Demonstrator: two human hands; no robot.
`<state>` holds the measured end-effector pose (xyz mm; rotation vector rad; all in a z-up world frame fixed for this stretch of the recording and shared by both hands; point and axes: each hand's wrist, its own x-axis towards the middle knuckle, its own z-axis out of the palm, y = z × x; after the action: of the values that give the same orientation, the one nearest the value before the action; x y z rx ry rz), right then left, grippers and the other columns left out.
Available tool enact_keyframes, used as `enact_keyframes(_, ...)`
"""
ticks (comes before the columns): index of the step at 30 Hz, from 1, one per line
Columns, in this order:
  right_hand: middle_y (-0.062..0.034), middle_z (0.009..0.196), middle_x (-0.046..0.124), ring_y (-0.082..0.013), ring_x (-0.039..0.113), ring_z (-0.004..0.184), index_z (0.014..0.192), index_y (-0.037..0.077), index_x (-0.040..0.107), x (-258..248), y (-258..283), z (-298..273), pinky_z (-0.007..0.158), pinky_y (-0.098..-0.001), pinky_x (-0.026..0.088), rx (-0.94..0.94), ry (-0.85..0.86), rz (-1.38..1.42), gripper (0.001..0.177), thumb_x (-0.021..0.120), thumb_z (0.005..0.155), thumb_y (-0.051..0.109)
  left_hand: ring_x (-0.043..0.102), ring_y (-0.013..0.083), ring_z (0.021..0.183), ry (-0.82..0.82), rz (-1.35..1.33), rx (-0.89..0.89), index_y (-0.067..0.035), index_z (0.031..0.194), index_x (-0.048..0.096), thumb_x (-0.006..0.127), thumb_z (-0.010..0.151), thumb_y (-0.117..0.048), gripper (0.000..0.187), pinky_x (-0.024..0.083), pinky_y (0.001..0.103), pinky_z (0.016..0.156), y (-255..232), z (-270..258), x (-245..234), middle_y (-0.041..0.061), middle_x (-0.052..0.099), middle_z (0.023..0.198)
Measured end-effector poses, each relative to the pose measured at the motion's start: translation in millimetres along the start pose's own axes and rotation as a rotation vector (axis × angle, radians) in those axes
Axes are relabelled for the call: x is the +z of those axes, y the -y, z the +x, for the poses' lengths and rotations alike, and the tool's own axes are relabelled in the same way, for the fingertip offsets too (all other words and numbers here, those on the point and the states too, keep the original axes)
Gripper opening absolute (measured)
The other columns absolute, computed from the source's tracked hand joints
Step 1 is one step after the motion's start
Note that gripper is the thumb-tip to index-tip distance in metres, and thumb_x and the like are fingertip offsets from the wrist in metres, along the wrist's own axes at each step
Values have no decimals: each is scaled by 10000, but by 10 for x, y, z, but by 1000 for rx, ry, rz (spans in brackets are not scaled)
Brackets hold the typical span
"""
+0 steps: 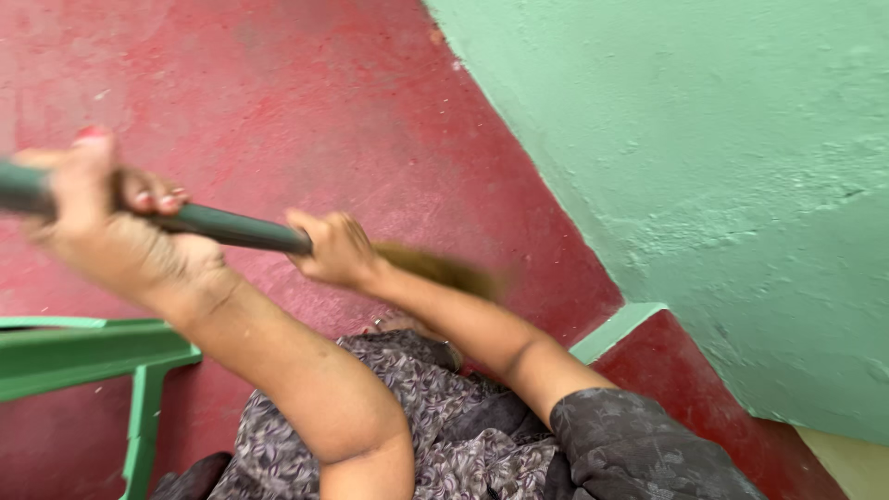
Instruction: The person sweeps the red floor of a balcony using a broom, moving a green stool to reach the corners and then sitting on the floor to adjust the broom's handle.
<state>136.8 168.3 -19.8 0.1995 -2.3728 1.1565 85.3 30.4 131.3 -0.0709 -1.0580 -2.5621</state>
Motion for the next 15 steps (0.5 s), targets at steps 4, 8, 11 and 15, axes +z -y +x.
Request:
enact_keyframes(4, -128, 611, 624, -329, 656, 540, 875, 107, 549, -19, 10, 468, 547, -472, 511, -193, 60, 14, 127, 663, 920, 139, 409, 160, 465, 20, -75, 157, -20, 818, 537, 693, 984, -42, 229, 402, 305, 459, -292, -85, -128, 59, 468, 585)
enact_keyframes(8, -166, 724, 659, -382, 687, 677, 971, 111, 576, -344, 85, 325, 603, -496, 524, -199, -62, -143, 145, 663, 855, 102, 414, 167, 431, 34, -155, 108, -35, 904, 554, 693, 1002, -38, 169, 381, 320, 427, -181, -86, -64, 66, 475, 614)
enact_keyframes(11, -173, 643, 642, -423, 659, 638, 920, 95, 582, -429, 134, 44, 588, -523, 496, 26, 90, -151, 150, 703, 834, 114, 423, 161, 505, -8, -221, -25, -50, 902, 513, 706, 951, 42, 220, 390, 312, 437, -28, -8, 25, 45, 465, 626)
enact_keyframes(15, -192, 654, 628, -424, 657, 654, 886, 106, 597, -126, 147, -86, 569, -494, 509, 3, 104, 30, 131, 715, 830, 113, 432, 125, 477, -103, -20, 38, -62, 822, 509, 691, 930, 30, 231, 390, 309, 435, -14, -32, 55, 30, 479, 613)
